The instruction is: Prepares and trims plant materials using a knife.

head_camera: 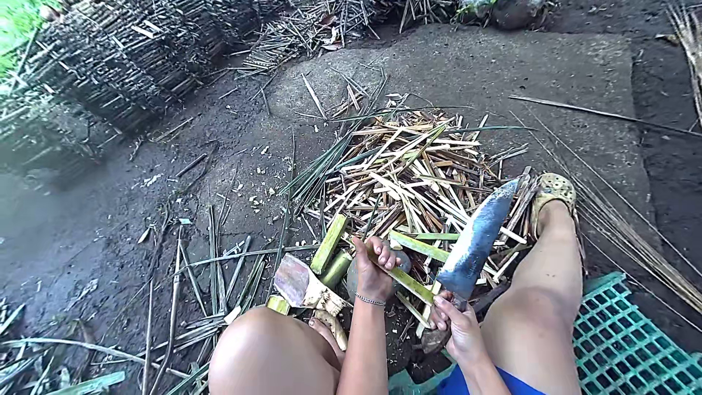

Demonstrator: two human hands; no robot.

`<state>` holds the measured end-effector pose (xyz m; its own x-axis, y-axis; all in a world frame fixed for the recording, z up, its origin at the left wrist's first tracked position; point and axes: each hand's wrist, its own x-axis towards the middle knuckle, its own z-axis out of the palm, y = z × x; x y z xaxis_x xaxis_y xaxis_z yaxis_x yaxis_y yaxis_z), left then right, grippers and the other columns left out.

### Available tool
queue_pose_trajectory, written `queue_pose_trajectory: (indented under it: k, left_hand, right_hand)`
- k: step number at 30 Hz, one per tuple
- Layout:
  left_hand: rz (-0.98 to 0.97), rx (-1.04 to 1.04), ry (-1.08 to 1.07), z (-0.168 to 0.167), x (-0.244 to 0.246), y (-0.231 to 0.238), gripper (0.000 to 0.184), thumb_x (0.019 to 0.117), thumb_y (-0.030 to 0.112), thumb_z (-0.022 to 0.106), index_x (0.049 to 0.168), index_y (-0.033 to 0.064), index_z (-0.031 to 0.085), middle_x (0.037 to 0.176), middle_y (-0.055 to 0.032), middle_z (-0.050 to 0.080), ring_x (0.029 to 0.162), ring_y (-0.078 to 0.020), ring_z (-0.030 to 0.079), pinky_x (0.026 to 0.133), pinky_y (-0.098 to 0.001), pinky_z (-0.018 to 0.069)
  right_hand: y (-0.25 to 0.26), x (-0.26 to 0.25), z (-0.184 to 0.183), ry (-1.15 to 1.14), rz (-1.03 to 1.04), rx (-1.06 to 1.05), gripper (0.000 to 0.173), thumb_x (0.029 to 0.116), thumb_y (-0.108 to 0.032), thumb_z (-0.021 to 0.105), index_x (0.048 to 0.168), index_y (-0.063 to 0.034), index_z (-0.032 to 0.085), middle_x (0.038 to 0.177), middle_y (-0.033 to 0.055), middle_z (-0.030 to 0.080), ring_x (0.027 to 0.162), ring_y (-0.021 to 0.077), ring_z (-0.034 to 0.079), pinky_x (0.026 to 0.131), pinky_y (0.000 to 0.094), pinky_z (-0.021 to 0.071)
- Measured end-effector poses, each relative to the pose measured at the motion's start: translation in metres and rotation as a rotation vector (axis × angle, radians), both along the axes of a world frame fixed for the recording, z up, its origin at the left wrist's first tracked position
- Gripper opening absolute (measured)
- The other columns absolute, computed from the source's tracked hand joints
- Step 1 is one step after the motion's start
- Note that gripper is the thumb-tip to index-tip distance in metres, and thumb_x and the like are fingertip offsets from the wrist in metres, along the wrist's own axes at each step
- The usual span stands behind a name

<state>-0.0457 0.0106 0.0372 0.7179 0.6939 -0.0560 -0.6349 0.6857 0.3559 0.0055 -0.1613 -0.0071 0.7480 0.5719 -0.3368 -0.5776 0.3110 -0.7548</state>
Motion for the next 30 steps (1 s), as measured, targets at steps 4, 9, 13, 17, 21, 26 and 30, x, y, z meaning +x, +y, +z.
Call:
queue_pose_trajectory:
  k: [4, 9, 13, 17, 21, 26, 30]
  left_hand:
    - [-0.006, 0.032, -0.002, -0.001, 0.006, -0.008, 0.055, 0.0829, 0.072, 0.065, 0.067, 0.0197, 0.064, 0.053, 0.0077, 0.055, 0.05, -0.0088, 0.06, 0.055, -0.0283, 0.056]
    - [-0.026, 0.042, -0.014, 0.001, 0.006, -0.008, 0.052, 0.0808, 0.069, 0.069, 0.066, 0.0195, 0.063, 0.053, 0.0073, 0.055, 0.049, -0.0086, 0.059, 0.054, -0.0271, 0.0548]
    - [-0.06, 0.068, -0.052, -0.002, 0.007, -0.009, 0.052, 0.0835, 0.069, 0.067, 0.066, 0.0199, 0.061, 0.051, 0.0086, 0.05, 0.046, -0.0066, 0.055, 0.051, -0.0238, 0.0498]
    - [-0.128, 0.106, -0.099, 0.001, 0.006, -0.009, 0.053, 0.0827, 0.07, 0.067, 0.064, 0.0204, 0.059, 0.049, 0.0102, 0.047, 0.043, -0.0047, 0.051, 0.047, -0.0219, 0.0456]
    - [-0.249, 0.138, -0.123, 0.006, -0.001, -0.006, 0.05, 0.0791, 0.068, 0.071, 0.064, 0.0223, 0.061, 0.049, 0.0116, 0.048, 0.043, -0.0029, 0.05, 0.047, -0.0206, 0.0441]
    - [-0.327, 0.133, -0.169, 0.006, 0.0, -0.009, 0.048, 0.0791, 0.066, 0.072, 0.066, 0.0212, 0.063, 0.05, 0.0115, 0.049, 0.043, -0.0028, 0.051, 0.047, -0.0203, 0.044]
    - [-0.361, 0.12, -0.192, 0.006, 0.0, -0.011, 0.049, 0.079, 0.067, 0.072, 0.066, 0.0207, 0.063, 0.05, 0.0113, 0.05, 0.043, -0.0029, 0.051, 0.047, -0.0201, 0.044]
  right_hand:
    - [-0.001, 0.0, 0.002, 0.039, -0.018, 0.01, 0.014, 0.0856, 0.0, 0.057, 0.082, -0.0132, 0.059, 0.046, -0.0052, 0.05, 0.037, 0.0043, 0.049, 0.04, 0.0216, 0.0483]
    - [0.001, -0.001, 0.003, 0.066, -0.018, -0.001, 0.014, 0.0861, -0.001, 0.055, 0.082, -0.0132, 0.059, 0.046, -0.0054, 0.049, 0.036, 0.0045, 0.048, 0.039, 0.0213, 0.0474]
    - [0.0, -0.001, 0.002, 0.079, -0.021, -0.012, 0.014, 0.0868, -0.001, 0.054, 0.082, -0.0128, 0.059, 0.046, -0.0058, 0.048, 0.036, 0.004, 0.048, 0.039, 0.0213, 0.0473]
    - [-0.005, 0.004, -0.002, 0.071, 0.007, -0.036, 0.009, 0.0866, -0.006, 0.058, 0.082, -0.013, 0.062, 0.045, -0.006, 0.047, 0.035, 0.0033, 0.047, 0.037, 0.0216, 0.0464]
    - [-0.012, 0.011, 0.002, -0.016, 0.113, -0.088, 0.002, 0.083, -0.012, 0.066, 0.084, -0.012, 0.064, 0.047, -0.0068, 0.048, 0.036, 0.0034, 0.047, 0.038, 0.0215, 0.0469]
    - [-0.012, 0.017, 0.019, -0.178, 0.31, -0.209, 0.027, 0.0742, -0.017, 0.08, 0.097, -0.0076, 0.071, 0.066, -0.0052, 0.065, 0.041, 0.0007, 0.049, 0.04, 0.0183, 0.0457]
    - [-0.011, 0.012, 0.021, -0.143, 0.412, -0.18, 0.026, 0.0704, -0.016, 0.084, 0.093, -0.0105, 0.072, 0.064, -0.0046, 0.067, 0.04, 0.0005, 0.05, 0.039, 0.0184, 0.0461]
